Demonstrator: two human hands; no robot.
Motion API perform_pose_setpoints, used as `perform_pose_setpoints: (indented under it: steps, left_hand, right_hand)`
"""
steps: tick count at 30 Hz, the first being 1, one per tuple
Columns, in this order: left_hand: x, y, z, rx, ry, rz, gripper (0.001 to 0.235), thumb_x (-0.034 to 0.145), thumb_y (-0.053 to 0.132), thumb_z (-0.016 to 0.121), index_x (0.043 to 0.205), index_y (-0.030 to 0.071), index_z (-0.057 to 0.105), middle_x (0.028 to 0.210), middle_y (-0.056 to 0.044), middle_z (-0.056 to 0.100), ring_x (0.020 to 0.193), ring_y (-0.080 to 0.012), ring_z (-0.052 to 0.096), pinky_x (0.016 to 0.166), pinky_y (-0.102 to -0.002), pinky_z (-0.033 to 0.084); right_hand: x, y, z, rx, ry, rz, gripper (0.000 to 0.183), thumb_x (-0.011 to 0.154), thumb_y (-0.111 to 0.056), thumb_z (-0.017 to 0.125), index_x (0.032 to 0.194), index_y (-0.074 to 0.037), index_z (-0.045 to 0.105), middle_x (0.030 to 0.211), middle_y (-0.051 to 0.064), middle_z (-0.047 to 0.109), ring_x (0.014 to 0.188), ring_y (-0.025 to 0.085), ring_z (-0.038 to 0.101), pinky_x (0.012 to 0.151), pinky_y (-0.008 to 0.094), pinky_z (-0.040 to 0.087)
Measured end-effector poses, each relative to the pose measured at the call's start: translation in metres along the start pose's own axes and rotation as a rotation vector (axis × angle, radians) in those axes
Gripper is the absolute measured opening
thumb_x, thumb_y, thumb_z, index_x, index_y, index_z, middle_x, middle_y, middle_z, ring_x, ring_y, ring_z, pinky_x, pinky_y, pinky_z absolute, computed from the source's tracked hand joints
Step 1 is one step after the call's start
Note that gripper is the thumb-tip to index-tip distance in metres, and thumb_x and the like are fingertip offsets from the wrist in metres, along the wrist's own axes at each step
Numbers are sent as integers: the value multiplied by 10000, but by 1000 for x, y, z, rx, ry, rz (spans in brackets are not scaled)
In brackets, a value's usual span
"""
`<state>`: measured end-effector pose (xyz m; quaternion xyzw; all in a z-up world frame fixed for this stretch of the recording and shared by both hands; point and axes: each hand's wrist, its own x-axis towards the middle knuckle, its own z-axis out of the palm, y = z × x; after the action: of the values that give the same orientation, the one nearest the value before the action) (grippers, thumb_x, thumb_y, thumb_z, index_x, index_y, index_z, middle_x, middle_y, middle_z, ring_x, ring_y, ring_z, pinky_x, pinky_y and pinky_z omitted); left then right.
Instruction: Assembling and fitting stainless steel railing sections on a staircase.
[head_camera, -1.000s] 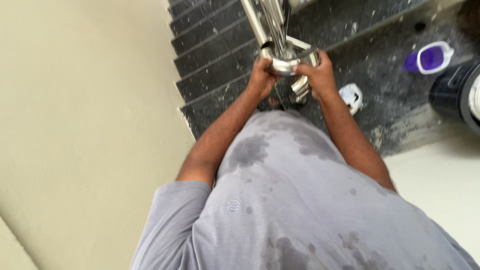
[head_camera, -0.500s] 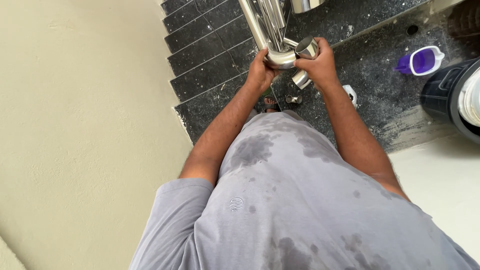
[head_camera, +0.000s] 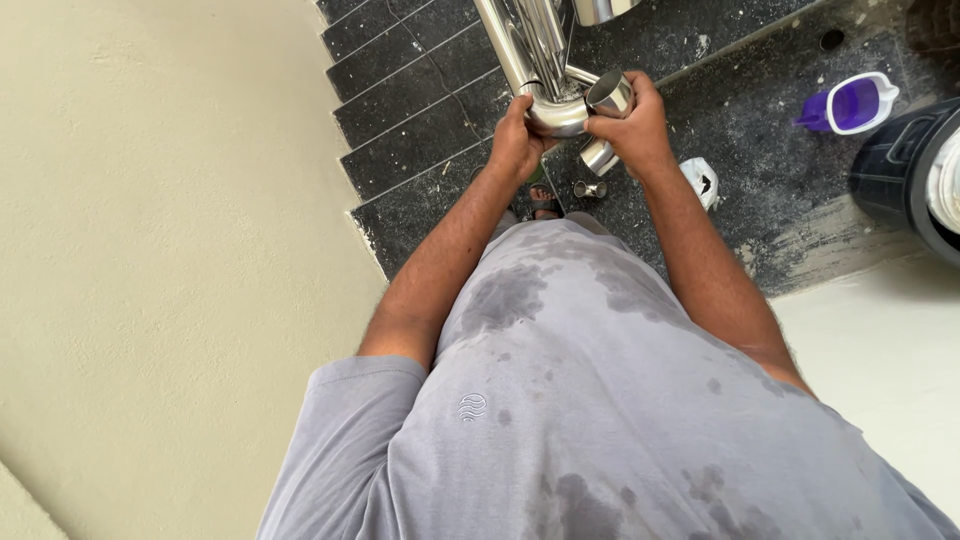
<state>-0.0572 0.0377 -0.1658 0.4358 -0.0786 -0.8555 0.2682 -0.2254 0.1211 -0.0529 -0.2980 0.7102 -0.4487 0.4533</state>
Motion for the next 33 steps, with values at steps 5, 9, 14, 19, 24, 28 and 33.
perform_pose_setpoints:
  steps: [5, 9, 14, 19, 24, 28, 33]
  left_hand:
    - [-1, 5, 4, 25, -7, 2, 552, 1042, 327, 423, 1382, -103, 355, 1310, -344, 498, 1244, -422, 602, 1111, -632, 486]
    - [2, 8, 8, 13, -17, -2, 601, 1064, 370, 420, 1408, -113, 325, 1329, -352, 482, 1261, -434, 589, 1095, -638, 501]
    - [5, 10, 13, 1, 8, 8, 624, 1053, 384, 413, 1409, -121, 327, 1338, -349, 505, 1226, -432, 612, 1043, -622, 541]
    - [1, 13, 15, 30, 50, -26, 636, 1058, 386, 396, 1440, -109, 285, 1323, -343, 514, 1248, -438, 616, 1033, -609, 570]
    - [6, 12, 14, 23, 52, -24, 658, 1053, 391, 420, 1429, -136, 302, 1316, -361, 528, 1216, -447, 636, 1008, -607, 586]
    - [10, 12, 11, 36, 87, -33, 668, 1044, 409, 445, 1426, -123, 318, 1326, -364, 537, 1209, -429, 642, 1016, -566, 584]
    - [10, 10, 9, 9, 64, -38, 666, 1050, 400, 441, 1420, -140, 316, 1326, -361, 533, 1217, -433, 642, 1023, -583, 588]
  right_hand:
    - [7, -2, -3, -27, 21, 14, 637, 735, 10, 823, 1301, -46, 537, 1164, 80, 654, 1055, 160, 713, 889, 313, 664]
    - [10, 1, -6, -12, -3, -16, 627, 763, 10, 829, 1314, -38, 534, 1175, 94, 664, 1071, 182, 711, 909, 342, 650]
    - [10, -7, -25, 40, 63, 57, 640, 773, 1, 848, 1337, -29, 547, 1205, 99, 654, 1108, 202, 700, 957, 382, 652]
    - [-28, -80, -50, 710, -244, -42, 773, 857, -39, 789, 1547, -42, 439, 1332, 187, 636, 1259, 304, 688, 1134, 481, 650]
    - [-24, -93, -47, 321, -359, -443, 842, 977, -43, 862, 1625, -96, 328, 1416, 126, 562, 1306, 246, 614, 1174, 408, 591]
    - [-18, -76, -33, 83, -240, -610, 863, 947, -34, 974, 1581, -123, 394, 1475, 109, 564, 1359, 230, 575, 1205, 403, 612]
    - [-29, -103, -7, -275, 47, -816, 935, 886, -153, 1037, 1600, -133, 434, 1430, 79, 517, 1316, 229, 624, 1048, 329, 641]
